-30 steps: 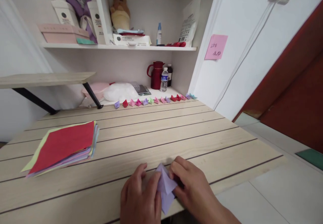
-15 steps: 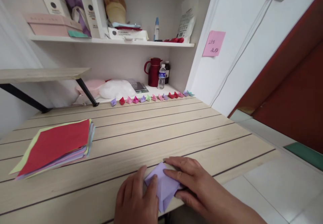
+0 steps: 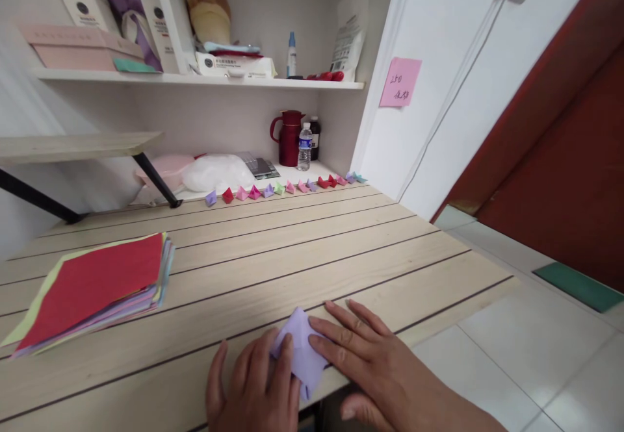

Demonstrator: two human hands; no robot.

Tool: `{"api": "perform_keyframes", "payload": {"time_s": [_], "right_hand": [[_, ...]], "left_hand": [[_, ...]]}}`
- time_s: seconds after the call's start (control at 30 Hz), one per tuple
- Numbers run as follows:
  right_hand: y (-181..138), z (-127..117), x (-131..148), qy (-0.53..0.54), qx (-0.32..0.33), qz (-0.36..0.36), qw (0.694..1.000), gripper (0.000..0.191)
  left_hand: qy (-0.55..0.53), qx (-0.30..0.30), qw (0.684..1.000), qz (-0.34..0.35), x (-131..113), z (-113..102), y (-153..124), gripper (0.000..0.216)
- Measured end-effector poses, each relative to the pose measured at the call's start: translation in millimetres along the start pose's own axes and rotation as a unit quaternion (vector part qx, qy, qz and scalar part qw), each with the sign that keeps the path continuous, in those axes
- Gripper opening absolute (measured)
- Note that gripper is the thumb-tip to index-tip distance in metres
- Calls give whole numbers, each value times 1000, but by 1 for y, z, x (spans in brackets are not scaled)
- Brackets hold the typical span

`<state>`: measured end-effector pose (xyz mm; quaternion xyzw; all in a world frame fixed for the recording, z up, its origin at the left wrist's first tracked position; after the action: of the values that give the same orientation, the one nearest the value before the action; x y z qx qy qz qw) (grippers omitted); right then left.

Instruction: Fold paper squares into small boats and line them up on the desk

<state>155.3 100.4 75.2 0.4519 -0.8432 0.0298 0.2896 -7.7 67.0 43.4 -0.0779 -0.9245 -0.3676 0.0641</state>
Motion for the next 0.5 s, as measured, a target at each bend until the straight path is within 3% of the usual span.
{"api": "perform_keyframes", "payload": {"time_s": [0.1,0.17,0.23,0.27,0.33,0.4,0.5], "right_hand": [[-6,4,-6,11,25,7,1000,65],[-8,3,-7,26,28,12,999,64],[-7,0,-5,41,18,9,999,64],[-7,-2,-5,45,15,9,999,63],[-6,-3,-4,49,17,8,999,64],[-6,-3,-4,53,28,11,998,64],[-9,-4,-10,73,34,37,996,62]], "left_hand": [[-26,0,999,28,28,-6,-3,32],[-30,-33,997,70,34,-20,1,37],[30,-77,996,15,37,-36,9,47],[35,-85,996,12,30,-41,13,49],[4,-88,992,89,1,-42,17,43],[-29,-51,987,150,-22,-31,15,38],[-30,-5,986,166,-33,-7,2,39]]}}
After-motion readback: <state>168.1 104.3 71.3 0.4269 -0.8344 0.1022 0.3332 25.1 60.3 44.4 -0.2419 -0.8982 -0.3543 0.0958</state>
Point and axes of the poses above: each hand's wrist, its own y-axis towards the middle knuckle, its own z-axis out of the palm, x = y × z, the point moved 7 cm from there along y, towards the middle knuckle, and after that the axes turned 12 degrees about y, right-handed, at the moved point
